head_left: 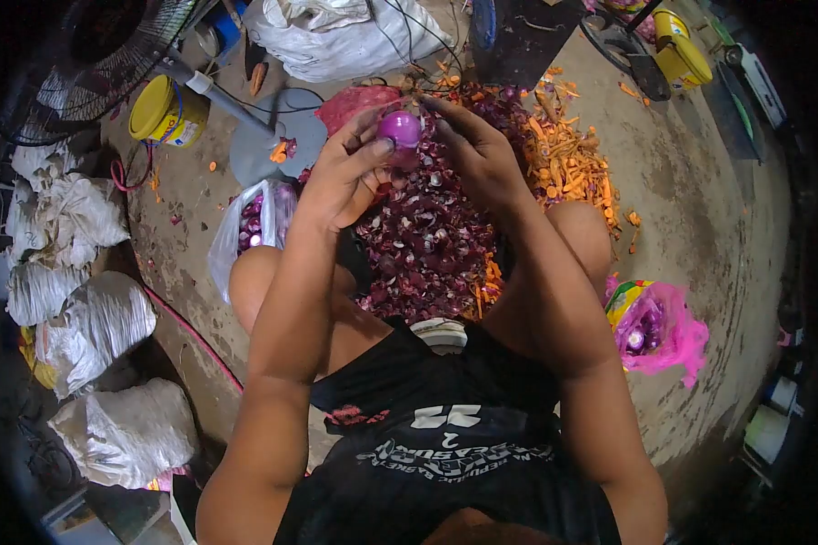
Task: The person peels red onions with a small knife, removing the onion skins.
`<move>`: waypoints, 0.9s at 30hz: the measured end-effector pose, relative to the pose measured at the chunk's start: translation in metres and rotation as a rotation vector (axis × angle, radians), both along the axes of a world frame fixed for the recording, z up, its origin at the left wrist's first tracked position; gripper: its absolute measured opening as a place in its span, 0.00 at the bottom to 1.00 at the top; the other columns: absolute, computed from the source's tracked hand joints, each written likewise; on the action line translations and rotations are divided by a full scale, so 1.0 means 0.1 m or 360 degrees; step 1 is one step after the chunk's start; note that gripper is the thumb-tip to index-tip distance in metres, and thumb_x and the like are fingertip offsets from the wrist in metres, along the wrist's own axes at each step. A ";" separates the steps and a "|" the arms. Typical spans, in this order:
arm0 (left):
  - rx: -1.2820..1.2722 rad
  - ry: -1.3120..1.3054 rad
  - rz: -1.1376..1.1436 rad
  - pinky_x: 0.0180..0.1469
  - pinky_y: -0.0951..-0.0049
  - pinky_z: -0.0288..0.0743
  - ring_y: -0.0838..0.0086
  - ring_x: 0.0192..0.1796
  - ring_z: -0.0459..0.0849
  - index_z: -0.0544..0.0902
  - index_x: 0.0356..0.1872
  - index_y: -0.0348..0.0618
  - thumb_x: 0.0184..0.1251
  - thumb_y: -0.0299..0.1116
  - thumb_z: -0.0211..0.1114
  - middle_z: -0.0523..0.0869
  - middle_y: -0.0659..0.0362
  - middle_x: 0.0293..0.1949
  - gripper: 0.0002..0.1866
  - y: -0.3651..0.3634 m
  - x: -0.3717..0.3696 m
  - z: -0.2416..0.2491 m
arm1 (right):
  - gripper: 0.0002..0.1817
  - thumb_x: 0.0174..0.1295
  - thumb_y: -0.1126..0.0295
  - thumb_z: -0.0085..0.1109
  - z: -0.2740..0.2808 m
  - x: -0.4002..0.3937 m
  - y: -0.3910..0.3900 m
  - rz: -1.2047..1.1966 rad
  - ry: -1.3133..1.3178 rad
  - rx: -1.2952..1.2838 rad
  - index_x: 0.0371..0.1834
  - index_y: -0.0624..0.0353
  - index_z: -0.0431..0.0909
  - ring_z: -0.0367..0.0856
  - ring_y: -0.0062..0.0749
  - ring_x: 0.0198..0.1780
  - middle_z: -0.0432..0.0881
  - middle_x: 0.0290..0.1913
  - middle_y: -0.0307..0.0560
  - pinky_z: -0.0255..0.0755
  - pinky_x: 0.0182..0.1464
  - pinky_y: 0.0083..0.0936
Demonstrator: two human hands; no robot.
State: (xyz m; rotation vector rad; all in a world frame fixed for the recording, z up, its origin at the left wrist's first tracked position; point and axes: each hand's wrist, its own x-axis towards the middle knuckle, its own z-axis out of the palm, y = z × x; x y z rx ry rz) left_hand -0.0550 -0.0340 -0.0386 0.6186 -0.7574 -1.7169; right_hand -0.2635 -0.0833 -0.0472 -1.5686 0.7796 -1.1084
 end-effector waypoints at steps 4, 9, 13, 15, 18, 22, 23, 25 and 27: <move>-0.0031 -0.0126 0.0183 0.53 0.62 0.83 0.64 0.57 0.83 0.66 0.70 0.35 0.65 0.19 0.66 0.79 0.51 0.59 0.32 0.01 -0.08 0.06 | 0.23 0.73 0.63 0.59 -0.01 -0.08 -0.02 0.0009 0.0511 0.0030 0.65 0.65 0.76 0.79 0.23 0.54 0.85 0.55 0.46 0.72 0.58 0.23; -0.0045 -0.0431 0.0261 0.55 0.67 0.81 0.66 0.58 0.82 0.70 0.68 0.33 0.60 0.19 0.71 0.80 0.50 0.58 0.33 0.00 -0.08 0.12 | 0.25 0.67 0.60 0.67 0.25 -0.16 0.00 0.0008 0.1118 0.0202 0.61 0.65 0.77 0.81 0.24 0.46 0.87 0.45 0.47 0.74 0.53 0.27; -0.0053 -0.0818 0.0424 0.55 0.72 0.79 0.72 0.54 0.83 0.77 0.62 0.33 0.56 0.22 0.76 0.84 0.53 0.53 0.30 -0.04 -0.07 0.08 | 0.25 0.66 0.61 0.67 0.03 -0.17 0.00 -0.0003 0.0631 -0.0216 0.64 0.60 0.77 0.81 0.30 0.52 0.85 0.49 0.52 0.73 0.58 0.30; -0.0025 -0.0988 0.0450 0.55 0.73 0.78 0.73 0.52 0.83 0.80 0.59 0.34 0.54 0.22 0.77 0.85 0.53 0.51 0.29 -0.05 -0.07 0.09 | 0.24 0.68 0.62 0.64 0.05 -0.14 0.03 0.0023 0.0605 -0.0418 0.66 0.58 0.76 0.82 0.34 0.56 0.83 0.54 0.54 0.72 0.61 0.30; -0.0044 -0.1039 0.0509 0.55 0.73 0.78 0.73 0.50 0.83 0.82 0.58 0.35 0.52 0.24 0.78 0.86 0.55 0.48 0.28 -0.04 -0.09 0.11 | 0.23 0.71 0.58 0.59 0.02 -0.11 0.03 0.0045 0.0550 -0.0540 0.67 0.52 0.76 0.84 0.50 0.52 0.83 0.54 0.56 0.77 0.54 0.37; -0.0123 -0.1121 0.0552 0.56 0.73 0.77 0.73 0.51 0.83 0.82 0.58 0.35 0.51 0.25 0.79 0.87 0.56 0.48 0.29 -0.07 -0.05 0.00 | 0.21 0.72 0.60 0.57 0.07 -0.08 0.08 -0.0026 0.0680 -0.0603 0.67 0.46 0.76 0.84 0.50 0.52 0.83 0.53 0.53 0.77 0.55 0.37; -0.0130 -0.1134 0.0557 0.57 0.73 0.77 0.73 0.52 0.83 0.82 0.58 0.35 0.50 0.26 0.79 0.87 0.56 0.49 0.29 -0.08 -0.04 0.00 | 0.20 0.72 0.61 0.57 0.10 -0.06 0.10 -0.0026 0.0660 -0.0610 0.67 0.44 0.77 0.84 0.50 0.52 0.83 0.53 0.52 0.77 0.55 0.37; -0.0149 -0.1200 0.0571 0.59 0.73 0.76 0.73 0.53 0.83 0.83 0.57 0.35 0.49 0.27 0.80 0.87 0.56 0.49 0.30 -0.07 -0.05 0.02 | 0.19 0.72 0.63 0.57 0.10 -0.06 0.11 -0.0010 0.0641 -0.0570 0.66 0.43 0.78 0.84 0.49 0.52 0.84 0.54 0.51 0.77 0.55 0.36; -0.0170 -0.1307 0.0588 0.61 0.72 0.74 0.73 0.55 0.82 0.83 0.57 0.36 0.48 0.28 0.80 0.87 0.55 0.50 0.30 -0.06 -0.07 0.05 | 0.19 0.71 0.65 0.57 0.07 -0.05 0.09 0.0024 0.0641 -0.0474 0.64 0.41 0.80 0.84 0.47 0.52 0.84 0.54 0.50 0.77 0.55 0.35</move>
